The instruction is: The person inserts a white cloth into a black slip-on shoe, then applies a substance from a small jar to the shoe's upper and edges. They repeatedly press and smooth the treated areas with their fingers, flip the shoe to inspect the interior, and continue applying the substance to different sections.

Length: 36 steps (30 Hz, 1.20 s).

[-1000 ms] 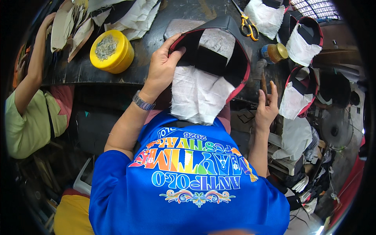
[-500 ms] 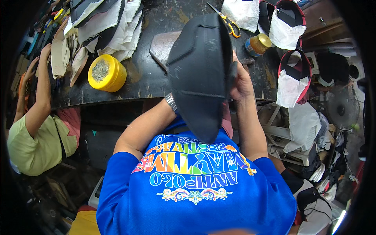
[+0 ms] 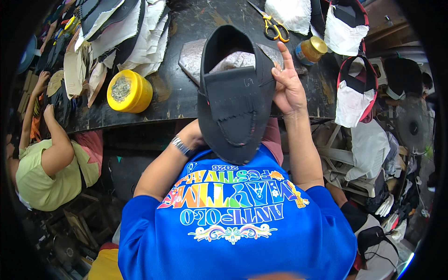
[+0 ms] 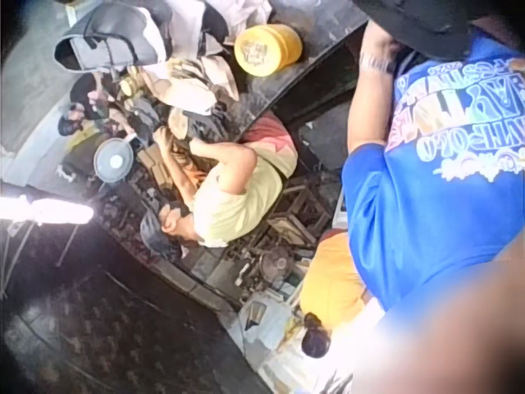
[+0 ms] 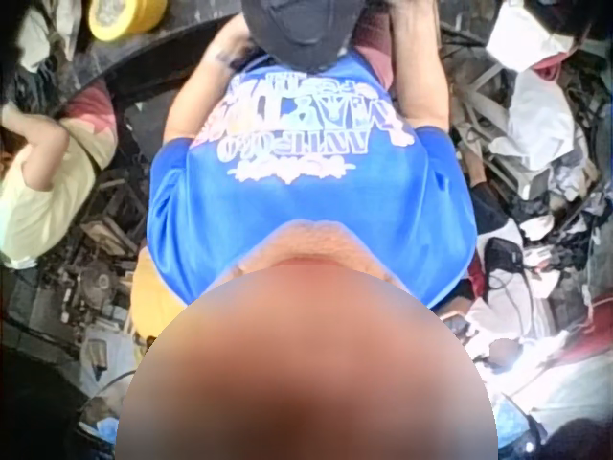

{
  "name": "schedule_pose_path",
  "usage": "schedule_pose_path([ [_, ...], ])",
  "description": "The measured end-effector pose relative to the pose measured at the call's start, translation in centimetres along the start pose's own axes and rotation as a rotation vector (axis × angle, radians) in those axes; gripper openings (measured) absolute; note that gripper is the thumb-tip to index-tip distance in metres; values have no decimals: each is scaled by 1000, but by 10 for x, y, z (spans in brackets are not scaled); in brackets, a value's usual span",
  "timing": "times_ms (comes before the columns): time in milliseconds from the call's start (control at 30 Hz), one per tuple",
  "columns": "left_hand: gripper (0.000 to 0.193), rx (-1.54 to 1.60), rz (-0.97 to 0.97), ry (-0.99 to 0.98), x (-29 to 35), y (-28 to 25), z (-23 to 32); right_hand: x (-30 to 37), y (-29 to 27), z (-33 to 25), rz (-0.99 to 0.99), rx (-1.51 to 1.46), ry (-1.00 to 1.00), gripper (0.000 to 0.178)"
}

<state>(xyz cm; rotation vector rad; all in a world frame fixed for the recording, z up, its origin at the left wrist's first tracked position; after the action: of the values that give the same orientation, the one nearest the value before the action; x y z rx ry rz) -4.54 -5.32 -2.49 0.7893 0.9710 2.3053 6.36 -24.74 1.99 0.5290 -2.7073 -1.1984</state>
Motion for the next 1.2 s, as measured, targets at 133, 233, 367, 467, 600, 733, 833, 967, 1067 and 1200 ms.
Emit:
schedule_pose_path([
  [133, 29, -907, 118, 80, 44, -28, 11, 5, -7, 6, 12, 150, 6, 88],
  [233, 25, -1472, 89, -160, 78, -24, 37, 5, -6, 10, 13, 281, -2, 88],
  [367, 19, -1252, 156, 27, 105, 16, 94, 0, -2, 10, 33, 402, -10, 86],
  [467, 24, -1367, 172, 591, 85, 45, 125, -7, -1, 7, 27, 536, -43, 82],
  [600, 26, -1637, 360, 832, 37, 46, 129, -6, 0, 5, 111, 834, -158, 67],
  [733, 30, -1458, 272, 588, 21, 33, 130, 17, 14, 4, 186, 1130, -383, 54],
  [833, 35, -1439, 269, 494, 17, 28, 135, 38, 24, 7, 159, 1084, -380, 51],
  [967, 31, -1421, 247, 571, 12, 29, 136, 48, 32, 14, 109, 1056, -371, 52],
  [1067, 32, -1489, 241, 553, 10, 31, 135, 49, 36, 16, 107, 1092, -389, 53],
  [1200, 37, -1580, 169, 527, 7, 42, 128, 52, 42, 18, 103, 1057, -273, 59],
])
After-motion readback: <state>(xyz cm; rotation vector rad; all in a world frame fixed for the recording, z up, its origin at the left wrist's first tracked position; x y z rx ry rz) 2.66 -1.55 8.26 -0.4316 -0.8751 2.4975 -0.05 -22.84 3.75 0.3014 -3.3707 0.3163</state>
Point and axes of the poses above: each hand's wrist, its own x-axis away from the middle knuckle, its own y-axis out of the palm, z = x × y, the point moved 4 cm from there along -x, towards the middle knuckle, and after that the axes turned 1 degree about x, right-handed, at the moved point
